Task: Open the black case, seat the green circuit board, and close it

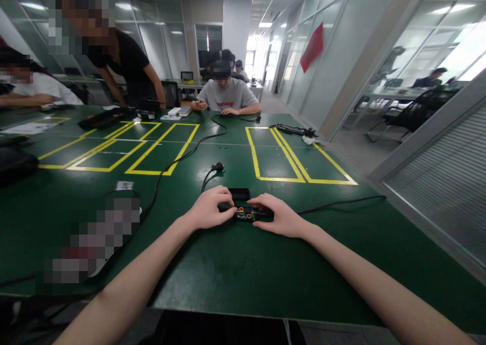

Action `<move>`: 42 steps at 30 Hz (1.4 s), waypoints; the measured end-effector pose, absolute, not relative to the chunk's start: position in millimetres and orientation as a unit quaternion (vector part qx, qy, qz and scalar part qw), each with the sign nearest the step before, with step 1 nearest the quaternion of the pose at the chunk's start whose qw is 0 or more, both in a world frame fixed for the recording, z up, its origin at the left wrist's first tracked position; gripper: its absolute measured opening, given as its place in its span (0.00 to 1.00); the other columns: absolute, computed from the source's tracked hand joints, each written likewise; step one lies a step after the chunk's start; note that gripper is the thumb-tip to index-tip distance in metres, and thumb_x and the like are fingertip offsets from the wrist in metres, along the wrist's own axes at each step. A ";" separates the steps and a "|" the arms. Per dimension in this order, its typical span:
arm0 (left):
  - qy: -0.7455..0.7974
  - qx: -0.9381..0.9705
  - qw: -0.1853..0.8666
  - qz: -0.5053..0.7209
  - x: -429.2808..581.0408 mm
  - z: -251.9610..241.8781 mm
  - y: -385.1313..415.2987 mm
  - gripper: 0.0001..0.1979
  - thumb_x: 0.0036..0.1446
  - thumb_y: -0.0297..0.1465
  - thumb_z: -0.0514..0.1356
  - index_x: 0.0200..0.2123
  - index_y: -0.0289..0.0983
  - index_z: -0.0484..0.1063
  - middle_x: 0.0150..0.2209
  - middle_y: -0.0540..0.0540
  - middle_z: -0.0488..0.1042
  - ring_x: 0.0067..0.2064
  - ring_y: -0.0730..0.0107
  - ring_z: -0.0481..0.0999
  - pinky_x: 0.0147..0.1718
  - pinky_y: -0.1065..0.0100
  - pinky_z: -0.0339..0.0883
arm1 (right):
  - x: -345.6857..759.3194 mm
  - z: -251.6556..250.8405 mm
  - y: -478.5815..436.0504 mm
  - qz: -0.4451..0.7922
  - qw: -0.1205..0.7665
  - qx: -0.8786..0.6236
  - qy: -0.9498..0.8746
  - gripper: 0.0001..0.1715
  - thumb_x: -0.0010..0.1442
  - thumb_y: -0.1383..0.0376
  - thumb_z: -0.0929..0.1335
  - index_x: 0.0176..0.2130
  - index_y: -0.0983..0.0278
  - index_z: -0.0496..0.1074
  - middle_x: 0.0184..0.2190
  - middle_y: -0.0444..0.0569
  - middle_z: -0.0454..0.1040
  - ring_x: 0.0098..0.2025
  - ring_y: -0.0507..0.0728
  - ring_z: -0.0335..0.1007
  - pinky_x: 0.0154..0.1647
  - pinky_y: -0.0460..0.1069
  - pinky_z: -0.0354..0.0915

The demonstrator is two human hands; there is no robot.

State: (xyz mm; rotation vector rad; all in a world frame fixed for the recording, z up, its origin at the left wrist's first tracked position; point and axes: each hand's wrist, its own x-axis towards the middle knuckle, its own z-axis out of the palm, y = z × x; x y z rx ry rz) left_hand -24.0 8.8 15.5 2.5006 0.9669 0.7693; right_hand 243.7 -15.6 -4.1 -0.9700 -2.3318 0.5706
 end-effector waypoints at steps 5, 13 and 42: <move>0.463 0.832 0.094 0.290 -16.8 2.3 17.1 0.20 0.63 0.34 0.63 0.57 0.38 0.74 0.56 0.38 0.76 0.59 0.50 0.72 0.59 0.50 0.66 | 245.3 -5.3 -15.0 0.213 0.269 -0.356 -0.869 0.28 0.57 0.64 0.75 0.57 0.62 0.71 0.48 0.54 0.76 0.48 0.61 0.74 0.49 0.57 0.72; 0.451 0.790 0.223 0.350 -19.5 -7.3 24.1 0.22 0.56 0.26 0.66 0.55 0.37 0.74 0.48 0.42 0.79 0.47 0.60 0.79 0.50 0.58 0.74 | 244.8 -3.9 -14.7 0.209 0.267 -0.353 -0.872 0.28 0.58 0.64 0.75 0.57 0.60 0.71 0.48 0.53 0.76 0.47 0.61 0.74 0.49 0.57 0.72; 0.311 0.861 0.289 0.280 -12.1 18.1 -4.4 0.14 0.49 0.24 0.64 0.42 0.38 0.73 0.51 0.42 0.80 0.50 0.57 0.80 0.52 0.59 0.72 | 259.7 -7.1 -5.9 0.208 0.293 -0.402 -0.843 0.19 0.58 0.57 0.75 0.45 0.60 0.69 0.39 0.48 0.75 0.38 0.57 0.71 0.39 0.53 0.69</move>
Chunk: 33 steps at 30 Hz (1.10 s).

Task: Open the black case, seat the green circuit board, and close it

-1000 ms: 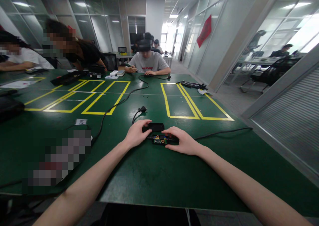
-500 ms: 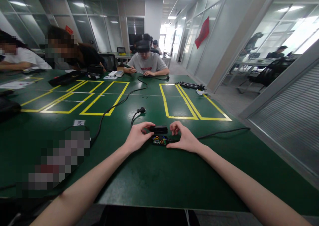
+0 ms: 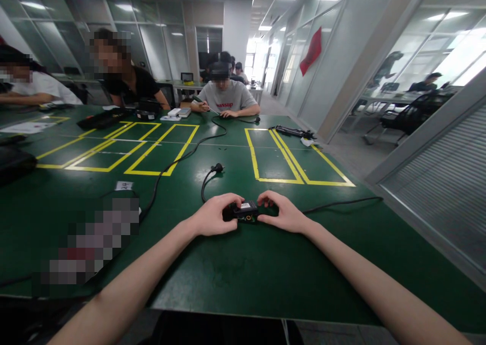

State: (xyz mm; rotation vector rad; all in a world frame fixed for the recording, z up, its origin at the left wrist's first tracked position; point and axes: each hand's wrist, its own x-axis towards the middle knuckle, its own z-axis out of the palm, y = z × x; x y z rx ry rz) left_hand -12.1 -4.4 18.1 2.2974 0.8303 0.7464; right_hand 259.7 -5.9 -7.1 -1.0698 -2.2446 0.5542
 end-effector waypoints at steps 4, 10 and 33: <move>0.321 0.833 0.340 0.294 -9.0 17.5 -6.0 0.08 0.55 0.28 0.66 0.37 0.38 0.70 0.51 0.41 0.80 0.51 0.58 0.79 0.54 0.58 0.70 | 260.0 -7.2 -6.1 0.205 0.293 -0.399 -0.844 0.19 0.58 0.58 0.75 0.45 0.60 0.69 0.39 0.48 0.75 0.38 0.57 0.71 0.39 0.53 0.69; 0.306 0.834 0.363 0.282 -9.6 15.9 -4.1 0.11 0.55 0.26 0.66 0.43 0.37 0.74 0.47 0.45 0.81 0.48 0.61 0.79 0.51 0.62 0.70 | 259.0 -5.1 -7.7 0.211 0.289 -0.381 -0.852 0.24 0.55 0.58 0.76 0.48 0.61 0.70 0.42 0.49 0.75 0.39 0.58 0.72 0.40 0.53 0.70; 0.341 0.874 0.277 0.208 -13.8 15.6 0.5 0.16 0.52 0.28 0.70 0.44 0.39 0.74 0.42 0.49 0.78 0.42 0.63 0.78 0.42 0.66 0.69 | 243.9 4.5 -15.2 0.244 0.265 -0.403 -0.841 0.14 0.55 0.62 0.77 0.39 0.62 0.72 0.36 0.45 0.73 0.36 0.55 0.69 0.38 0.49 0.65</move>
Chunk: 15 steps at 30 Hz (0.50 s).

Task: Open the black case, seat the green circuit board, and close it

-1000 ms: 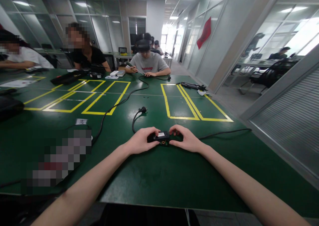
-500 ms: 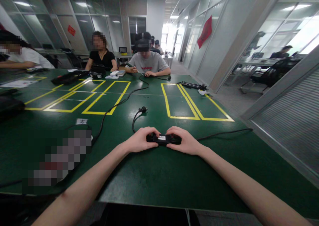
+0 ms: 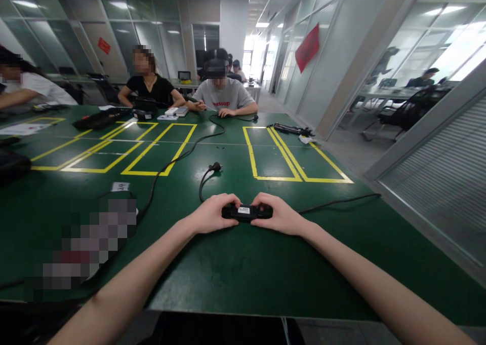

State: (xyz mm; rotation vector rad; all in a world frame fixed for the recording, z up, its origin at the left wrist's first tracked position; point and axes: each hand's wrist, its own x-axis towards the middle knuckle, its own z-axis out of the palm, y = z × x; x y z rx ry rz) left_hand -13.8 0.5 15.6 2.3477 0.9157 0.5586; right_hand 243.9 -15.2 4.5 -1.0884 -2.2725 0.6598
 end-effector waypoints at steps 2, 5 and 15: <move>0.340 0.888 0.243 0.191 -14.2 15.3 0.4 0.16 0.53 0.29 0.69 0.45 0.39 0.73 0.42 0.48 0.78 0.43 0.61 0.78 0.42 0.65 0.68 | 242.7 6.4 -15.7 0.255 0.261 -0.407 -0.838 0.14 0.55 0.62 0.77 0.38 0.62 0.72 0.35 0.45 0.72 0.36 0.54 0.69 0.37 0.49 0.64; 0.334 0.903 0.208 0.174 -14.7 15.1 -0.7 0.16 0.56 0.30 0.68 0.47 0.40 0.72 0.43 0.47 0.77 0.44 0.60 0.77 0.42 0.65 0.68 | 241.3 6.6 -16.7 0.239 0.251 -0.408 -0.845 0.14 0.55 0.62 0.77 0.37 0.62 0.71 0.34 0.44 0.72 0.35 0.55 0.69 0.36 0.49 0.65; 0.329 0.916 0.136 0.184 -10.8 16.0 1.6 0.16 0.68 0.40 0.59 0.52 0.38 0.72 0.45 0.42 0.79 0.44 0.59 0.78 0.44 0.63 0.70 | 238.6 -2.7 -16.4 0.068 0.246 -0.378 -0.890 0.13 0.68 0.59 0.67 0.48 0.63 0.74 0.40 0.54 0.80 0.41 0.62 0.76 0.44 0.55 0.70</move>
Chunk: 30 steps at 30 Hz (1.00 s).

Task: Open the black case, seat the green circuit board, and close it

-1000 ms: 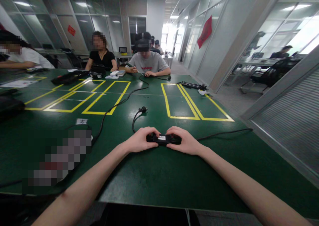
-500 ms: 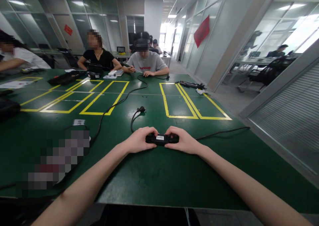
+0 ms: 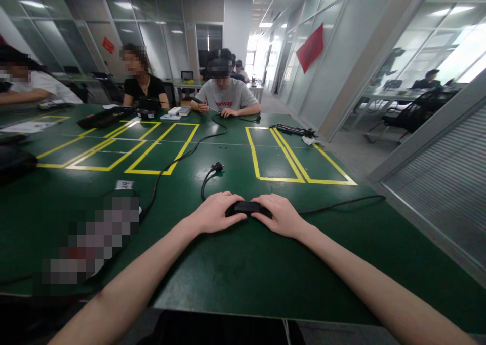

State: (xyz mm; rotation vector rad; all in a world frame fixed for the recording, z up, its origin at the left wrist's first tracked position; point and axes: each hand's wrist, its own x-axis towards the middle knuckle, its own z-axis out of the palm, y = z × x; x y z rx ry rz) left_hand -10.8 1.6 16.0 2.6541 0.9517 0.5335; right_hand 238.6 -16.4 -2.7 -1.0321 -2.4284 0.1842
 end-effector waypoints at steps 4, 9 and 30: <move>0.344 0.912 0.123 0.188 -7.5 15.0 2.4 0.16 0.69 0.42 0.58 0.51 0.37 0.74 0.43 0.43 0.80 0.43 0.59 0.79 0.44 0.63 0.70 | 239.7 -0.8 -17.3 0.105 0.246 -0.405 -0.874 0.17 0.71 0.57 0.64 0.51 0.62 0.75 0.42 0.54 0.81 0.41 0.61 0.77 0.45 0.55 0.71; 0.349 0.911 0.130 0.175 -4.1 17.7 0.2 0.17 0.73 0.41 0.51 0.51 0.38 0.75 0.44 0.43 0.81 0.45 0.59 0.80 0.45 0.62 0.71 | 239.3 6.0 -18.9 0.245 0.272 -0.401 -0.840 0.20 0.71 0.56 0.62 0.53 0.60 0.76 0.48 0.52 0.82 0.47 0.61 0.78 0.49 0.55 0.71; 0.284 0.943 0.049 0.168 -7.3 13.4 -1.9 0.24 0.68 0.43 0.59 0.61 0.38 0.69 0.50 0.39 0.79 0.50 0.56 0.78 0.51 0.58 0.69 | 243.3 9.7 -25.4 0.205 0.231 -0.398 -0.864 0.25 0.58 0.55 0.74 0.52 0.59 0.69 0.38 0.47 0.76 0.30 0.54 0.69 0.33 0.49 0.65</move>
